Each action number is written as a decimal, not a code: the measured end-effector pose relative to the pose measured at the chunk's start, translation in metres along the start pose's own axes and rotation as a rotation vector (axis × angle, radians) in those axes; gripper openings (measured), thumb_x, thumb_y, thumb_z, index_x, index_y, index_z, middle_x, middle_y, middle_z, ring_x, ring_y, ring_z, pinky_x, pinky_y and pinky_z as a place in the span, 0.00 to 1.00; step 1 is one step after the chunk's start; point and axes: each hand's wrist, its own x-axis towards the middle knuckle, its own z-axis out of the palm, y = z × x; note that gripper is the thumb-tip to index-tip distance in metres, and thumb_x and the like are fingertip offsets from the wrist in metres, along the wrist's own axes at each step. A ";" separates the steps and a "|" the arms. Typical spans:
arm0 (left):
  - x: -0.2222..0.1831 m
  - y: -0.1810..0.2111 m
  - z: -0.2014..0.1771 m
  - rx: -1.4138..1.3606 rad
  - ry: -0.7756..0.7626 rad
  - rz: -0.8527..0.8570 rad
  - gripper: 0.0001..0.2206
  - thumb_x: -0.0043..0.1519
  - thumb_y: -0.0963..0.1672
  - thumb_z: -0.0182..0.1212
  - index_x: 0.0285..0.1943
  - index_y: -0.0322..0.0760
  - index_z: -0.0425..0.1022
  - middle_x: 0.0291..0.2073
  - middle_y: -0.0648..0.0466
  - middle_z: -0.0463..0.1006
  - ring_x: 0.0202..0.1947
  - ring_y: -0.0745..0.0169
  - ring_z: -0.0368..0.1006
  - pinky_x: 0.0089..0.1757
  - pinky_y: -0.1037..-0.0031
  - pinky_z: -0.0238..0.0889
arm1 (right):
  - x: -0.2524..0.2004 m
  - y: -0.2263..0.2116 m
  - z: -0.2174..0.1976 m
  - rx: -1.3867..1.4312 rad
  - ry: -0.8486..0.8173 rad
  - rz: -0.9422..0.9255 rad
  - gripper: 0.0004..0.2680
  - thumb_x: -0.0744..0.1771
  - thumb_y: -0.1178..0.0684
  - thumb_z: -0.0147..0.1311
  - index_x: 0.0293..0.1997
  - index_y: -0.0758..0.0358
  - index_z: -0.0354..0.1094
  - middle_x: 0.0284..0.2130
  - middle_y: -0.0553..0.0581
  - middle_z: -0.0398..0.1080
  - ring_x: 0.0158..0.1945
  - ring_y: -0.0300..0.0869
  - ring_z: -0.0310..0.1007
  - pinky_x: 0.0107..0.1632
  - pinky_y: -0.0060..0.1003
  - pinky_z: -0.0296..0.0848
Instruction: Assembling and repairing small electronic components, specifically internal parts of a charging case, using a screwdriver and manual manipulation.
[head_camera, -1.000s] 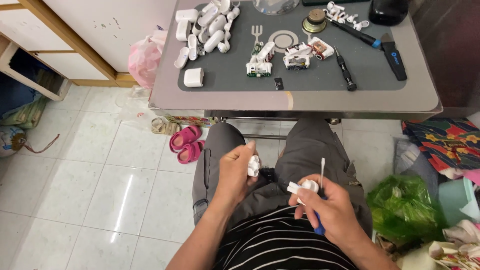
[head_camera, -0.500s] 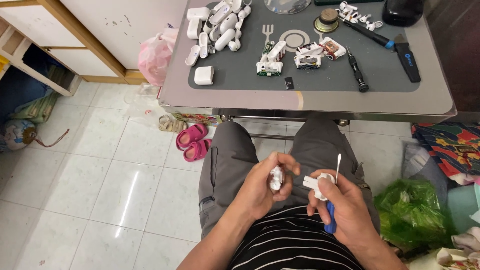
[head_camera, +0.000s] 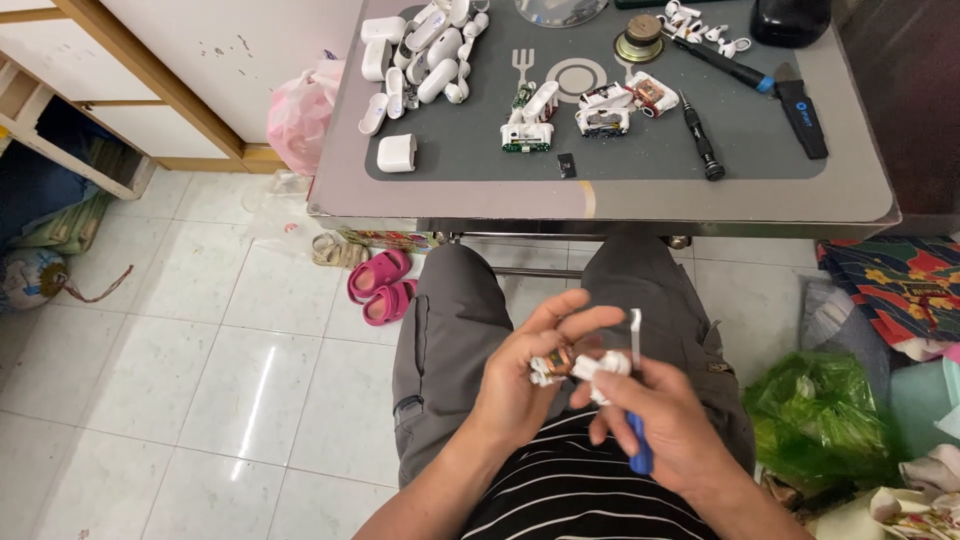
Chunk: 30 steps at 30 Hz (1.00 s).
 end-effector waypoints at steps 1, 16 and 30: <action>-0.001 0.004 0.008 -0.001 -0.001 -0.002 0.20 0.64 0.41 0.47 0.67 0.31 0.65 0.62 0.34 0.74 0.30 0.53 0.70 0.26 0.75 0.63 | 0.000 -0.003 0.008 0.000 0.002 0.000 0.14 0.66 0.62 0.53 0.56 0.83 0.68 0.31 0.82 0.77 0.08 0.37 0.55 0.23 0.42 0.73; 0.002 -0.008 0.026 0.563 0.440 0.057 0.14 0.69 0.47 0.49 0.38 0.33 0.76 0.15 0.53 0.65 0.16 0.68 0.62 0.19 0.74 0.57 | 0.006 0.000 0.016 -0.026 0.204 -0.047 0.10 0.62 0.66 0.60 0.46 0.78 0.75 0.23 0.81 0.73 0.09 0.41 0.51 0.26 0.46 0.72; -0.002 -0.007 0.006 0.248 0.427 -0.086 0.10 0.63 0.38 0.62 0.52 0.34 0.72 0.42 0.47 0.78 0.31 0.55 0.75 0.29 0.71 0.66 | 0.016 0.001 -0.005 0.084 0.261 -0.093 0.05 0.70 0.55 0.53 0.41 0.65 0.69 0.28 0.62 0.74 0.14 0.42 0.60 0.28 0.44 0.69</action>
